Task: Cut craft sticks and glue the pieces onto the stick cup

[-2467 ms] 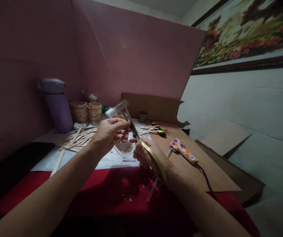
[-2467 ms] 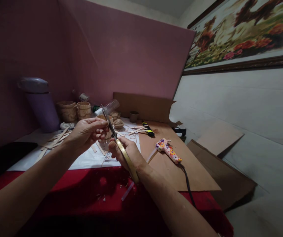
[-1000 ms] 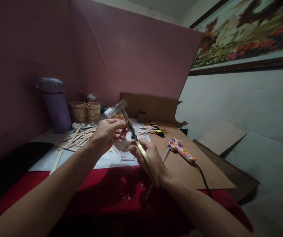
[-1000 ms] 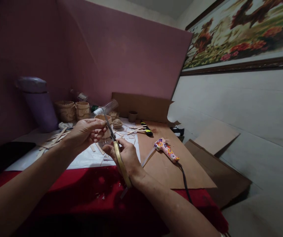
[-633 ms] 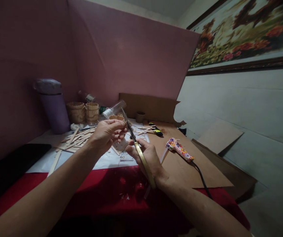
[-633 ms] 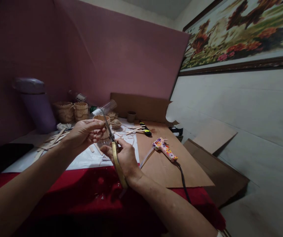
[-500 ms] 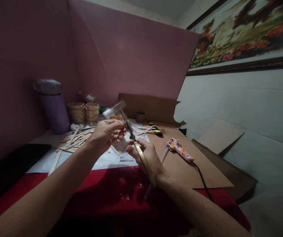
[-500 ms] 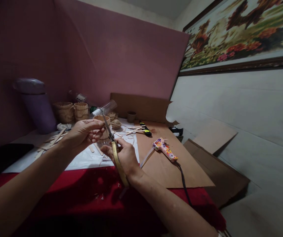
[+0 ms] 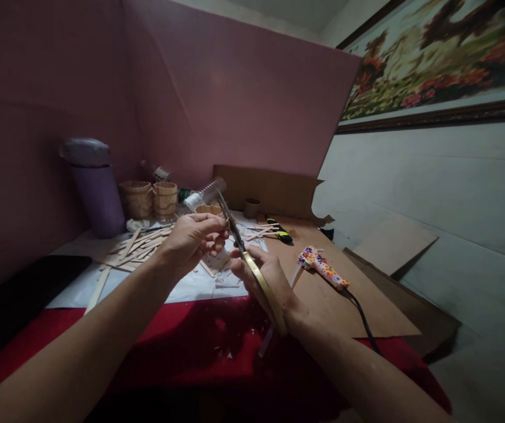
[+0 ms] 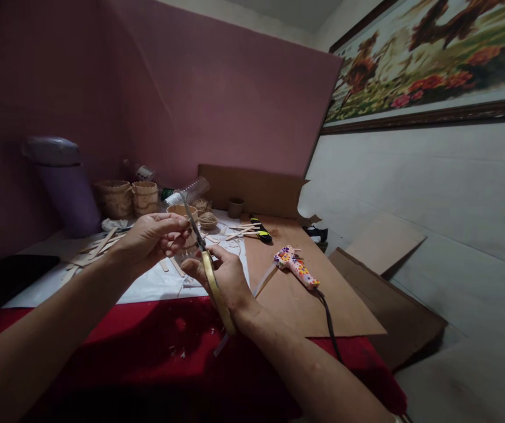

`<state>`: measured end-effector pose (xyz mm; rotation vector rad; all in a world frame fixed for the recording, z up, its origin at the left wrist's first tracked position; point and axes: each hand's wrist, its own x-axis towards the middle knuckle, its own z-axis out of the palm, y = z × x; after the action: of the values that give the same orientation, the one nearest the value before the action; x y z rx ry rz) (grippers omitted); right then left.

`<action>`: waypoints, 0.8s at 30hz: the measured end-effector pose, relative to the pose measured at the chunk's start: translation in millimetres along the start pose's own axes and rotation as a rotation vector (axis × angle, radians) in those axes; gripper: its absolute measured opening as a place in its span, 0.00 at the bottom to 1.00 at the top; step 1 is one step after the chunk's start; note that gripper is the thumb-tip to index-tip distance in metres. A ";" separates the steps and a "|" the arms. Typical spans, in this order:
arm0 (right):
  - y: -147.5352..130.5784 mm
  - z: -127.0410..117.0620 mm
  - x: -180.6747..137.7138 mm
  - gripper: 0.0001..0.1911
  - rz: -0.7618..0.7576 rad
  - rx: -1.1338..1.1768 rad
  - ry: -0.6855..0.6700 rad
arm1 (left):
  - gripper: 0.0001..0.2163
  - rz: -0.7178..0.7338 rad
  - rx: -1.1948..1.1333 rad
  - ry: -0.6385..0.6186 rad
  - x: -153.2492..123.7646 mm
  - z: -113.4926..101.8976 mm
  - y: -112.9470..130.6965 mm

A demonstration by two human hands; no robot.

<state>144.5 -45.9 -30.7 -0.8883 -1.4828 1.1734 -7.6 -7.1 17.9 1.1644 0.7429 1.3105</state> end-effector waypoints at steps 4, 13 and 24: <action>5.5 1.9 1.0 0.30 0.027 0.023 0.026 | 0.08 -0.006 0.004 0.014 -0.6 1.1 -0.7; 9.3 -38.6 33.7 0.27 0.084 -0.255 0.298 | 0.10 0.021 -0.042 -0.006 -0.9 1.8 -2.1; 5.3 -38.4 46.4 0.09 0.139 -1.134 0.262 | 0.13 0.069 -0.119 0.036 2.6 -4.2 -5.3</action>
<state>171.3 7.8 -22.9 -1.8243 -1.8495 0.1722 -9.2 -3.0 12.1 1.0814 0.6459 1.4172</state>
